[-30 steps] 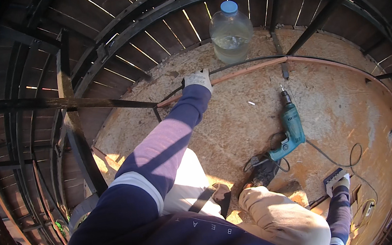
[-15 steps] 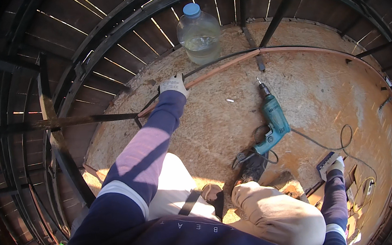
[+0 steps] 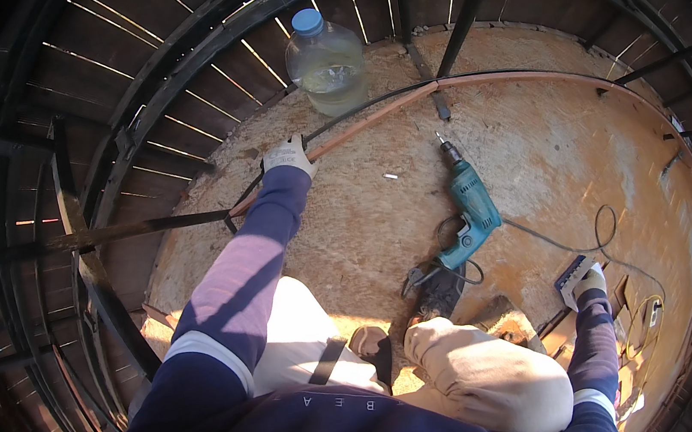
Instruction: The person uses an electric drill to create holes in a long metal strip, repositioning the metal between drill points.
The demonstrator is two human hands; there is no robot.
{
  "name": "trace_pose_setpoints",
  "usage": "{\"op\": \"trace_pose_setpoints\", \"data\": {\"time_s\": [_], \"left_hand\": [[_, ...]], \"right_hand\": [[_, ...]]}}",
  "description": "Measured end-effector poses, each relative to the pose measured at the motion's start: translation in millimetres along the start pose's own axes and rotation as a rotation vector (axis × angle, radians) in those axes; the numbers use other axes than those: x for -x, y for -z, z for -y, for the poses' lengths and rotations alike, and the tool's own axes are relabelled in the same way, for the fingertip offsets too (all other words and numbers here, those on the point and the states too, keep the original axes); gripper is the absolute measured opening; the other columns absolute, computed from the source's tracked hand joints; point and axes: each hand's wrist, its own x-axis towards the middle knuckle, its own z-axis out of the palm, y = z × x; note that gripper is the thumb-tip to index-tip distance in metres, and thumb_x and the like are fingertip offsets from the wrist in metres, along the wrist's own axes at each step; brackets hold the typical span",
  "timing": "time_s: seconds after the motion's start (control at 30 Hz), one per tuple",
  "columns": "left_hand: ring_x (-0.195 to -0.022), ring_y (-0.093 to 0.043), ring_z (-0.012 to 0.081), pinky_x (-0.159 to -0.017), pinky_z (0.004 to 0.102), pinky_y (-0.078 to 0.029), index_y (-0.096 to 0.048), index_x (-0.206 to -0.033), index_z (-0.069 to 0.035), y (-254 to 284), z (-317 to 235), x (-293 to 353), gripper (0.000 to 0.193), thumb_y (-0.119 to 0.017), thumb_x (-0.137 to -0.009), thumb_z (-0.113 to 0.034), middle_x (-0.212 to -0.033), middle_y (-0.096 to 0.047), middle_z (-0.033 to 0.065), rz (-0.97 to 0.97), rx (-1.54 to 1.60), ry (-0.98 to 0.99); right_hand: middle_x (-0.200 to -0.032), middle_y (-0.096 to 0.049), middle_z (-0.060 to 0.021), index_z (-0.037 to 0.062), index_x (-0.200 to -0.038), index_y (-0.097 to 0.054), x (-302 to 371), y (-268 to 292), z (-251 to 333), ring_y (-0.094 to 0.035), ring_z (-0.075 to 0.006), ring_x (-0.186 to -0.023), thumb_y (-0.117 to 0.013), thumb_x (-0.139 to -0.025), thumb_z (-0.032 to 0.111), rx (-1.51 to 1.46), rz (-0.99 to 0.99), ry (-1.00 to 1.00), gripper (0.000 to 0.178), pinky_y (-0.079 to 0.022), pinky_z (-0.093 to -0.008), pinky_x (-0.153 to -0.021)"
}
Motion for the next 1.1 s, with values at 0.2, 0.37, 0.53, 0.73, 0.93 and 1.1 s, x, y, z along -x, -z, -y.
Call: {"op": "trace_pose_setpoints", "data": {"time_s": [0.2, 0.37, 0.53, 0.73, 0.93, 1.1], "left_hand": [[-0.114, -0.067, 0.0325, -0.097, 0.046, -0.052, -0.054, -0.139, -0.008, 5, 3, 4, 0.069, -0.077, -0.083, -0.04, -0.123, -0.069, 0.0159, 0.014, -0.014, 0.011], [-0.117, -0.066, 0.0311, -0.099, 0.0485, -0.048, -0.054, -0.138, -0.011, 2, 2, 3, 0.065, -0.076, -0.085, -0.041, -0.123, -0.069, 0.0131, 0.015, -0.018, 0.019], [-0.118, -0.065, 0.0319, -0.1, 0.0495, -0.047, -0.053, -0.139, -0.012, 3, -5, 2, 0.066, -0.077, -0.085, -0.042, -0.126, -0.068, 0.0134, 0.029, -0.005, 0.016], [-0.118, -0.065, 0.0329, -0.101, 0.0446, -0.051, -0.05, -0.145, -0.008, 4, -8, 0, 0.079, -0.079, -0.08, -0.043, -0.131, -0.066, 0.0171, 0.046, -0.006, 0.019], [-0.118, -0.065, 0.0331, -0.101, 0.047, -0.049, -0.051, -0.143, -0.008, 8, -2, 5, 0.077, -0.079, -0.081, -0.044, -0.127, -0.067, 0.0168, 0.048, -0.006, 0.04], [-0.117, -0.064, 0.034, -0.1, 0.0493, -0.048, -0.053, -0.141, -0.008, 13, -5, 7, 0.075, -0.08, -0.08, -0.044, -0.125, -0.068, 0.0162, 0.042, -0.012, 0.047]], "right_hand": [[-0.106, -0.076, -0.0104, 0.0094, -0.112, -0.071, -19, -19, -17, -0.071, -0.0259, -0.103, -0.06, -0.089, 0.001, -0.007, 0.091, 0.047, 0.027, -0.054, -0.0341, -0.087], [-0.092, -0.077, -0.012, 0.0079, -0.107, -0.074, -12, 2, -1, -0.074, -0.0291, -0.083, -0.061, -0.087, 0.003, -0.158, 0.249, -0.148, 0.024, -0.059, -0.0385, -0.071], [-0.076, -0.074, -0.0165, 0.0037, -0.102, -0.074, -10, 66, 38, -0.072, -0.0283, -0.061, -0.055, -0.089, 0.003, -0.051, 0.341, -0.408, 0.024, -0.059, -0.0407, -0.054], [-0.075, -0.071, -0.0171, 0.0024, -0.09, -0.072, -33, 137, 120, -0.073, -0.0289, -0.067, -0.054, -0.083, 0.001, 0.068, 0.118, -0.091, 0.018, -0.058, -0.0406, -0.06], [-0.092, -0.072, -0.0168, 0.0054, -0.093, -0.071, -28, 125, 289, -0.069, -0.036, -0.087, -0.055, -0.077, 0.0, 0.06, -0.138, 0.718, 0.022, -0.055, -0.0393, -0.078], [-0.084, -0.071, -0.0123, 0.0037, -0.098, -0.072, -25, 65, 392, -0.071, -0.0247, -0.079, -0.057, -0.082, 0.004, -0.422, 0.06, 0.586, 0.021, -0.056, -0.0353, -0.073]]}}
